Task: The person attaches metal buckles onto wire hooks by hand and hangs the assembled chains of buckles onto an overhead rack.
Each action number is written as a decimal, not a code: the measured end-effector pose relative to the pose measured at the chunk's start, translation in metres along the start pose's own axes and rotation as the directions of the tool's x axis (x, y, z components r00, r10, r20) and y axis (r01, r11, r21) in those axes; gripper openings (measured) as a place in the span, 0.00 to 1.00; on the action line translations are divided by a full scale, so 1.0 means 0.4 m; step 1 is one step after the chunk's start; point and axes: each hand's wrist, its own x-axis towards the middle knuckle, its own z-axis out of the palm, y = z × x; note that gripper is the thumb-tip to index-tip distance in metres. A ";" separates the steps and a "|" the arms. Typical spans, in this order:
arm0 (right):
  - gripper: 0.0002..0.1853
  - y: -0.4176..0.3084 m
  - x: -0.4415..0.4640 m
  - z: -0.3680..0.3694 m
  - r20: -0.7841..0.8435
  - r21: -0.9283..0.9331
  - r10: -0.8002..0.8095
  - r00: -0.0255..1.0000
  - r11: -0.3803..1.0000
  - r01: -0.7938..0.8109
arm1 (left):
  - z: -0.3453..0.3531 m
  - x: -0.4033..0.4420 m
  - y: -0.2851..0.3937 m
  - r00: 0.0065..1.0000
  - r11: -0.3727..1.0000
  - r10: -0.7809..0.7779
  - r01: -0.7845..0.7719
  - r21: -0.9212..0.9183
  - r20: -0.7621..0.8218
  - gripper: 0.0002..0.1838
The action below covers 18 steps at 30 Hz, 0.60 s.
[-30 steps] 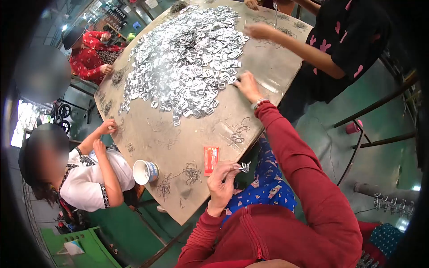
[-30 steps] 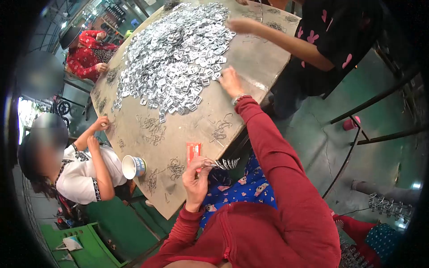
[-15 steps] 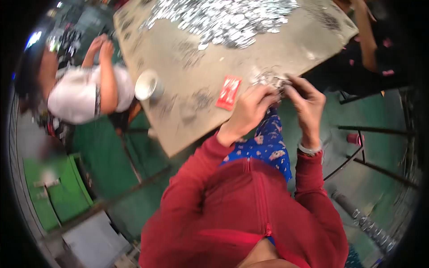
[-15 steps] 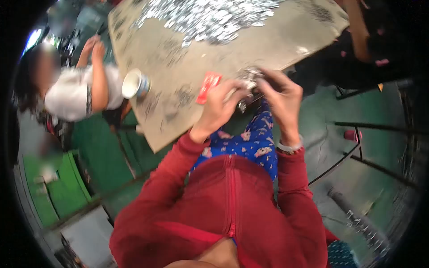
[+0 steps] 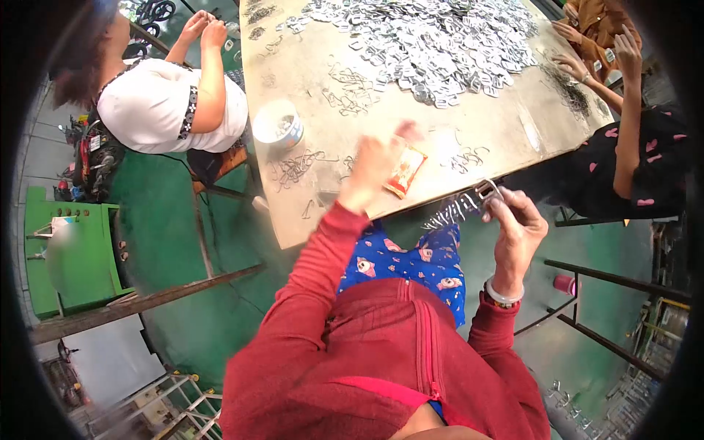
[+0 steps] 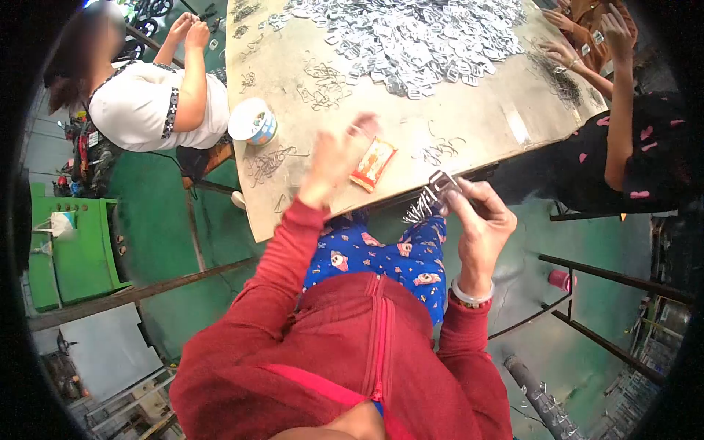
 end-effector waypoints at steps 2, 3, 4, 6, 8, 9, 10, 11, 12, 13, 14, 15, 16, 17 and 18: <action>0.08 -0.007 -0.007 0.000 0.027 -0.008 0.033 0.999 0.999 -0.033 | -0.076 0.074 -0.096 0.968 0.939 -0.243 0.220 0.265 0.056 0.12; 0.08 -0.005 -0.009 -0.002 0.030 -0.037 0.037 0.999 0.999 -0.036 | -0.087 0.094 -0.144 0.949 0.887 -0.307 0.255 0.385 0.077 0.12; 0.07 -0.004 -0.012 -0.002 0.015 -0.055 0.055 0.998 0.997 -0.054 | -0.086 0.103 -0.196 0.927 0.821 -0.366 0.278 0.498 0.086 0.13; 0.07 0.005 -0.013 -0.009 0.000 -0.070 0.055 0.998 0.996 -0.055 | -0.040 0.081 -0.331 0.988 0.764 -0.153 0.105 0.637 0.021 0.11; 0.07 0.014 -0.010 -0.015 0.004 -0.053 0.048 0.999 0.997 -0.048 | -0.033 0.101 -0.346 0.994 0.715 -0.088 0.018 0.699 0.064 0.10; 0.07 0.014 -0.009 -0.016 -0.011 -0.049 0.061 0.998 0.997 -0.061 | -0.038 0.097 -0.326 0.981 0.716 -0.143 0.013 0.698 0.128 0.11; 0.07 0.018 -0.007 -0.017 -0.020 -0.045 0.078 0.997 0.996 -0.079 | -0.046 0.105 -0.313 0.961 0.713 -0.204 0.015 0.701 0.186 0.14; 0.07 0.033 -0.005 -0.025 -0.002 -0.074 0.033 0.999 0.997 -0.033 | -0.057 0.130 -0.310 0.975 0.720 -0.183 0.044 0.693 0.129 0.14; 0.06 0.029 -0.004 -0.022 0.005 -0.072 0.022 1.000 0.997 -0.022 | -0.068 0.154 -0.308 0.984 0.727 -0.164 0.071 0.683 0.072 0.13; 0.07 0.026 -0.005 -0.021 0.010 -0.051 0.027 1.000 0.998 -0.027 | -0.080 0.170 -0.308 0.988 0.735 -0.150 0.099 0.671 0.019 0.13; 0.08 0.023 -0.008 -0.023 0.012 -0.034 0.040 0.999 0.999 -0.040 | -0.095 0.180 -0.294 0.989 0.759 -0.149 0.118 0.640 -0.006 0.12; 0.08 0.021 -0.012 -0.026 0.038 -0.052 0.039 0.999 0.998 -0.037 | -0.109 0.188 -0.271 0.988 0.785 -0.153 0.137 0.604 -0.026 0.10; 0.07 0.017 -0.014 -0.030 0.080 -0.082 0.059 0.995 0.995 -0.052 | -0.120 0.193 -0.260 0.986 0.810 -0.158 0.156 0.565 -0.045 0.09; 0.07 0.007 -0.019 -0.027 0.087 -0.100 0.101 0.991 0.991 -0.093 | -0.131 0.201 -0.259 0.996 0.820 -0.076 0.085 0.565 -0.039 0.10; 0.06 0.002 -0.026 -0.025 0.089 -0.121 0.143 0.986 0.984 -0.132 | -0.129 0.195 -0.253 0.995 0.842 -0.089 0.094 0.531 -0.036 0.11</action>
